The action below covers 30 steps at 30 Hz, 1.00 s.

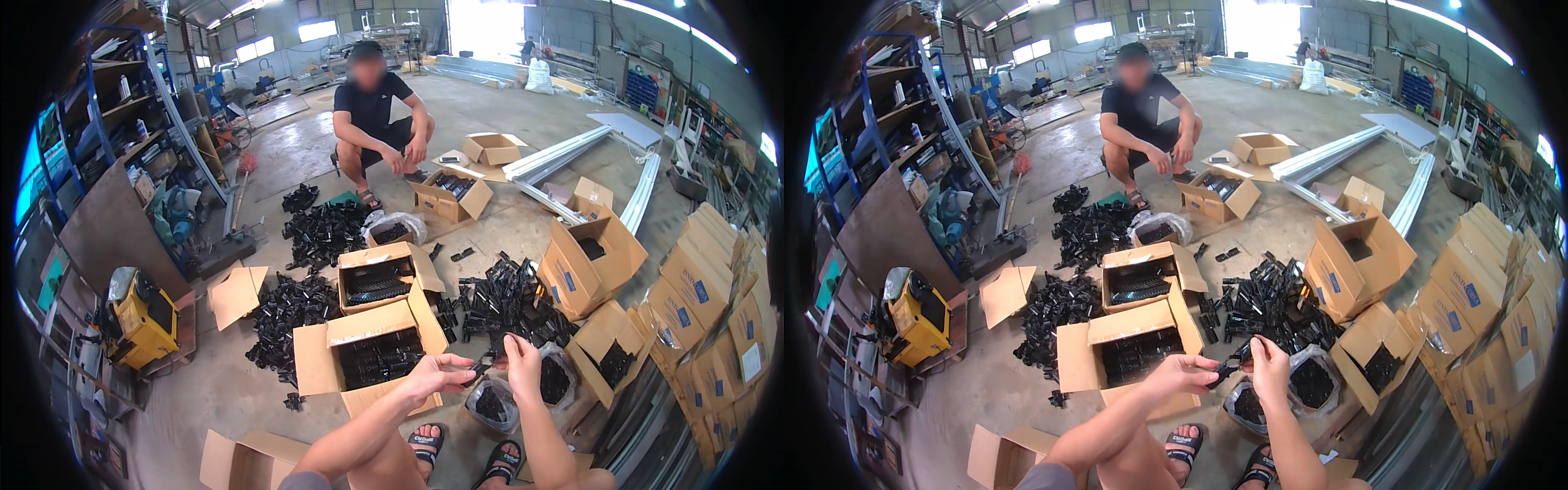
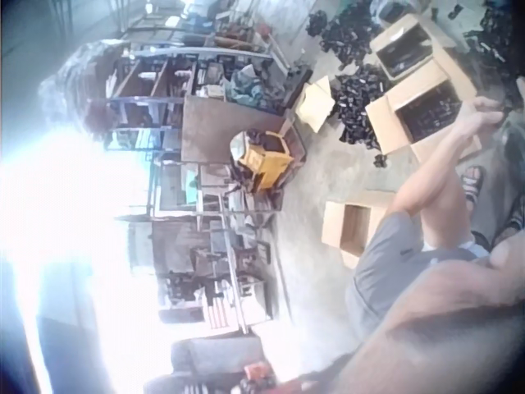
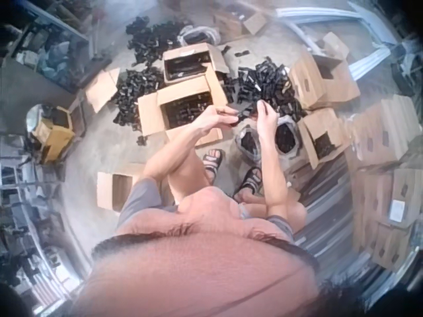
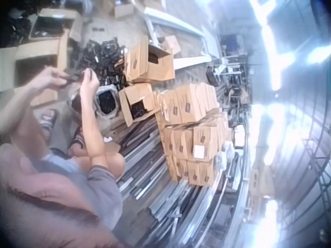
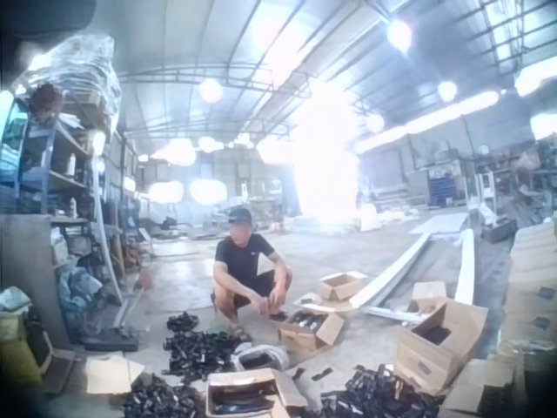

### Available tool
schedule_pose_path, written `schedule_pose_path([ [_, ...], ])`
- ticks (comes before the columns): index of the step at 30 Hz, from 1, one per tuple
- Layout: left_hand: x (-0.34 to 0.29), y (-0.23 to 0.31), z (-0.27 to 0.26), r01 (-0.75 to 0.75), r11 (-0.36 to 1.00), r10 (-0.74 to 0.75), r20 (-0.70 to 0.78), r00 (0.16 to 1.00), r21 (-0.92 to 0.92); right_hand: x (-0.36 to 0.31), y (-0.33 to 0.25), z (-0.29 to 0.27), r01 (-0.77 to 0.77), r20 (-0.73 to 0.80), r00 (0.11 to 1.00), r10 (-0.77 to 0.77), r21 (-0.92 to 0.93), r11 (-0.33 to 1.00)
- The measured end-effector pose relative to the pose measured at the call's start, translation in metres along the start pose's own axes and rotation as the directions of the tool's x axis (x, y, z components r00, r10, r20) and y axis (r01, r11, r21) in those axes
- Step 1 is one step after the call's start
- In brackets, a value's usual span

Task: The person picks up and handles several black mechanical parts one at a time, turning them over by hand to check their condition before placing them into different boxes or bags on the floor.

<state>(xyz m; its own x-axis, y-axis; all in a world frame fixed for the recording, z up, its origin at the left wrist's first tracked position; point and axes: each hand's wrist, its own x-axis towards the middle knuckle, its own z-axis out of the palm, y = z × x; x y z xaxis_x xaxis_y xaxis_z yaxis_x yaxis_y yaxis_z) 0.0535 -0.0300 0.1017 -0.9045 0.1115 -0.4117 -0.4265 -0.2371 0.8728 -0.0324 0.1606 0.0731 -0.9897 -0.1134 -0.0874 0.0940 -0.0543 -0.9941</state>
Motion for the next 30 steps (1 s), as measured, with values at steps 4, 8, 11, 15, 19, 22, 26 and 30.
schedule_pose_path([
  [4,0.001,0.0,-0.003,0.038,0.999,-0.038,0.02,0.999,-0.001,-0.001,-0.004,-0.004,-0.029,0.059,0.998,0.026,0.061,0.998],
  [8,0.006,-0.005,-0.003,0.07,0.998,-0.069,0.003,0.998,-0.012,0.001,-0.004,-0.009,-0.092,0.148,0.986,0.073,0.126,0.988],
  [11,0.011,-0.01,-0.003,0.055,0.998,-0.054,0.006,0.999,-0.038,-0.001,-0.005,-0.008,-0.156,0.119,0.984,0.136,0.185,0.97],
  [15,0.015,-0.012,0.005,0.006,1.0,-0.006,0.022,1.0,-0.012,0.002,0.0,-0.011,-0.157,0.091,0.986,0.14,0.214,0.964],
  [19,0.014,-0.013,0.005,-0.003,1.0,0.003,0.023,1.0,0.0,0.003,0.005,-0.015,-0.139,0.115,0.986,0.12,0.172,0.975],
  [22,0.012,-0.01,0.005,0.004,1.0,-0.004,0.016,1.0,0.027,0.001,0.001,-0.014,-0.125,0.128,0.986,0.108,0.138,0.983],
  [26,0.014,-0.009,0.002,-0.022,1.0,0.022,0.049,0.999,0.0,0.0,-0.006,-0.021,-0.1,0.163,0.983,0.086,0.078,0.992],
  [30,0.021,-0.022,-0.007,-0.016,0.999,0.018,0.072,0.997,-0.029,-0.001,-0.008,-0.021,-0.07,0.174,0.982,0.067,0.009,0.998],
])
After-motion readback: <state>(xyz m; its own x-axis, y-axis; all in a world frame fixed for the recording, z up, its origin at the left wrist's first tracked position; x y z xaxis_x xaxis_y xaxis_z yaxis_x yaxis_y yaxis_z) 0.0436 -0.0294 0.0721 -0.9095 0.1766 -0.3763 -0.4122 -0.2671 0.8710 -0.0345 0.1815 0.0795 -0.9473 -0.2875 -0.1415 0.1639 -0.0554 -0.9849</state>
